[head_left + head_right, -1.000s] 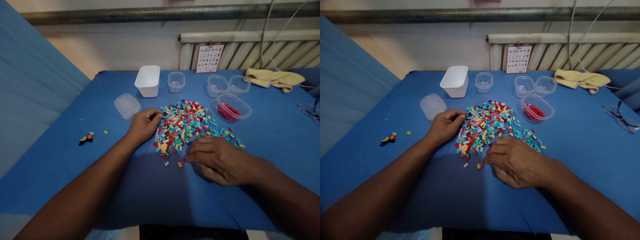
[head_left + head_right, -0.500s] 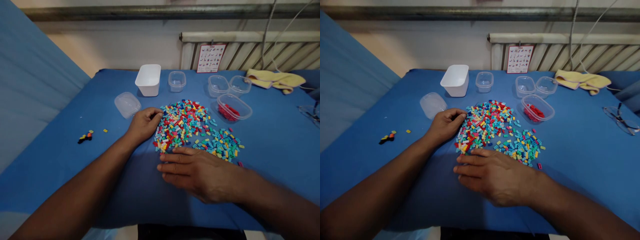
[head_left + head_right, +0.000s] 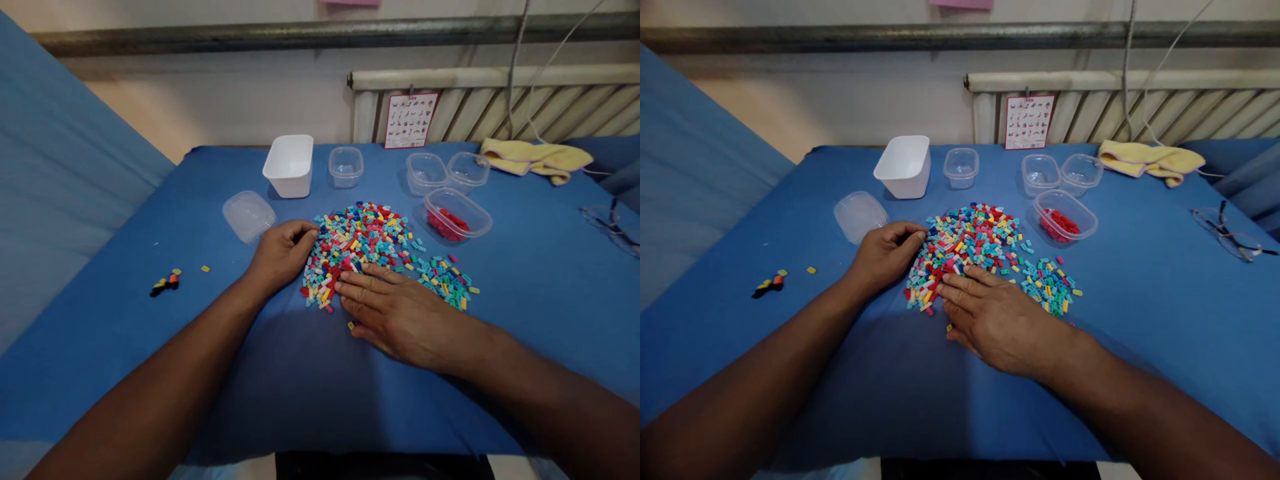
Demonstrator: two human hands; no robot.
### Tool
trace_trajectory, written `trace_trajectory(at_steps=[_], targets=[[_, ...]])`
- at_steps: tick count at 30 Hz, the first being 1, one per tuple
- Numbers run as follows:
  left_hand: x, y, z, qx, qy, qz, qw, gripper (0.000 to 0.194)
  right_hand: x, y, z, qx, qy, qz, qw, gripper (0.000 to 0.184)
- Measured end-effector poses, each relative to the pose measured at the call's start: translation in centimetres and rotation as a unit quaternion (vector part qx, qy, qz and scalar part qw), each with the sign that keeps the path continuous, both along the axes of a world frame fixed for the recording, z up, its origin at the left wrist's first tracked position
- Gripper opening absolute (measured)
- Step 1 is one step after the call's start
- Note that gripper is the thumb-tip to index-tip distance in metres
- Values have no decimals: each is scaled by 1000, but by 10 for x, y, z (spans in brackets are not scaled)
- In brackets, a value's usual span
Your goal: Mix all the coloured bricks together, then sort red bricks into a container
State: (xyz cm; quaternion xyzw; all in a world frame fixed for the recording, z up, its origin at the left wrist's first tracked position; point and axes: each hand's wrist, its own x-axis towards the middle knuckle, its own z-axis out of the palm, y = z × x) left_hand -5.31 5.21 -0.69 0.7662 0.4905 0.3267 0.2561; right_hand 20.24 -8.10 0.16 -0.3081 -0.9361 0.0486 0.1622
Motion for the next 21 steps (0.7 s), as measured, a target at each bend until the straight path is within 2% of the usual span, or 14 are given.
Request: trace_trajectory(at_steps=[7, 16, 19, 21], targets=[[-1, 0, -1, -4, 5, 0, 1000, 30, 11, -16, 14, -98, 21, 78, 992, 42], [-1, -1, -1, -8, 4, 5, 1000, 30, 37, -12, 27, -115, 65, 74, 988, 24], [-1, -1, -1, -9, 11, 6, 1000, 30, 42, -7, 31, -97, 74, 48, 991, 25], [-1, -1, -1, -10, 9, 7, 1000, 30, 45, -5, 34, -109, 72, 42, 990, 27]])
